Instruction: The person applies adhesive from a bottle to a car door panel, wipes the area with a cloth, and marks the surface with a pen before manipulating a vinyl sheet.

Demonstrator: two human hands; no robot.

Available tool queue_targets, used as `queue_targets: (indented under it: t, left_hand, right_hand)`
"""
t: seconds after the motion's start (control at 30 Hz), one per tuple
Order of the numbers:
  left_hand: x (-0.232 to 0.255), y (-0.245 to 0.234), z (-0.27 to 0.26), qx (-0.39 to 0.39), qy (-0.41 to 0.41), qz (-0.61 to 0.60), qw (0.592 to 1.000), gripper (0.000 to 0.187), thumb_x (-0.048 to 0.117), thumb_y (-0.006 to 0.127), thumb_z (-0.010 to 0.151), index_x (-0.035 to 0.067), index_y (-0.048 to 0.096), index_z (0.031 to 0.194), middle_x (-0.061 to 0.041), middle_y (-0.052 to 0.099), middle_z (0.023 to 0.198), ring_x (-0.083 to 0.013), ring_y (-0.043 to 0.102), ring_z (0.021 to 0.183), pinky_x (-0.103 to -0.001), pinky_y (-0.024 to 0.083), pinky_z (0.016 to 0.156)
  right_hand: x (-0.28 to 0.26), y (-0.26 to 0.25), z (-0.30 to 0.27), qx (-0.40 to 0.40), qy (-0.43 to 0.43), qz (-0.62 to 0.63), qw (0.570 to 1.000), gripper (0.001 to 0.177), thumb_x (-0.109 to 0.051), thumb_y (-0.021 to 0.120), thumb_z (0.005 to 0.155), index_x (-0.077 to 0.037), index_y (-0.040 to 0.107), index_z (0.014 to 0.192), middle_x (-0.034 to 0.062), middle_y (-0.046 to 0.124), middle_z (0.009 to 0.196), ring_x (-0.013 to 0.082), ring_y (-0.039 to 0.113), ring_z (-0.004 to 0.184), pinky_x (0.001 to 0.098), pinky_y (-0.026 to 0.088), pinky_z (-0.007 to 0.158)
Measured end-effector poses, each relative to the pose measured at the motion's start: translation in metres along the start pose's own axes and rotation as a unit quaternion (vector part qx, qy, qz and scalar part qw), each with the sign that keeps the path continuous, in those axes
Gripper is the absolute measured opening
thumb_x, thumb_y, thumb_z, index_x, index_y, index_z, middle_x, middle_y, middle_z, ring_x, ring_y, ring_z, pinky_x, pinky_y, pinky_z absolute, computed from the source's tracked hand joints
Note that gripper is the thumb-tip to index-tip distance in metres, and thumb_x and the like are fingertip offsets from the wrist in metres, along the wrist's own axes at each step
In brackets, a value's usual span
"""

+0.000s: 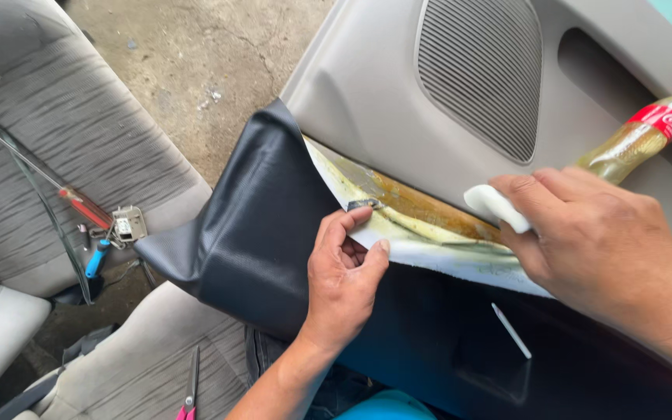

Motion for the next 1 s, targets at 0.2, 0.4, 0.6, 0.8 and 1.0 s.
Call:
queue_targets:
  t: [0.2,0.4,0.6,0.8,1.0]
  left_hand:
    - [0.000,-0.001,0.000,0.000,-0.011,0.006,1.000,0.043,-0.001,0.064,0.095,-0.010,0.052,0.135,-0.009,0.050,0.122,-0.0086,0.059,0.091,-0.024,0.056,0.080]
    - [0.005,-0.005,0.001,-0.013,-0.011,0.068,0.998,0.040,0.001,0.064,0.096,-0.009,0.054,0.133,-0.009,0.051,0.123,-0.0093,0.062,0.093,-0.024,0.060,0.083]
    - [0.010,-0.006,0.001,-0.003,-0.006,0.063,0.998,0.039,0.002,0.066,0.094,-0.009,0.055,0.130,-0.010,0.053,0.122,-0.0102,0.064,0.090,-0.025,0.060,0.081]
    - [0.014,-0.010,0.000,0.005,-0.032,0.104,0.994,0.036,0.004,0.066,0.091,-0.007,0.059,0.124,-0.010,0.056,0.120,-0.0107,0.065,0.083,-0.025,0.059,0.077]
    - [0.021,-0.012,0.000,-0.001,0.005,0.141,0.990,0.037,0.008,0.066,0.092,-0.007,0.060,0.125,-0.012,0.058,0.120,-0.0127,0.062,0.083,-0.028,0.057,0.079]
  right_hand:
    - [-0.013,0.048,0.009,-0.091,0.065,0.116,0.987,0.015,-0.020,0.067,0.086,-0.007,0.068,0.092,0.0159,0.073,0.082,0.0404,0.069,0.078,0.0520,0.054,0.071]
    - [-0.020,0.045,0.015,-0.018,0.088,0.187,0.978,0.012,-0.015,0.066,0.088,-0.003,0.066,0.091,0.0212,0.070,0.077,0.0424,0.068,0.069,0.0524,0.053,0.064]
    - [-0.051,0.053,0.046,0.029,0.091,0.256,0.962,0.015,-0.016,0.067,0.091,-0.001,0.063,0.090,0.0225,0.067,0.070,0.0422,0.068,0.065,0.0508,0.052,0.060]
    - [-0.072,0.062,0.089,0.030,0.096,0.298,0.949,0.022,-0.020,0.069,0.091,0.001,0.063,0.089,0.0237,0.067,0.072,0.0424,0.068,0.068,0.0501,0.052,0.061]
    - [-0.093,0.065,0.131,0.056,0.040,0.314,0.947,0.020,-0.018,0.070,0.091,0.001,0.065,0.094,0.0251,0.069,0.081,0.0434,0.069,0.080,0.0505,0.053,0.069]
Point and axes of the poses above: each hand's wrist, its own z-axis towards the middle knuckle, its own y-axis out of the palm, x = y × z, the point moved 8 cm from there along z, towards the middle knuckle
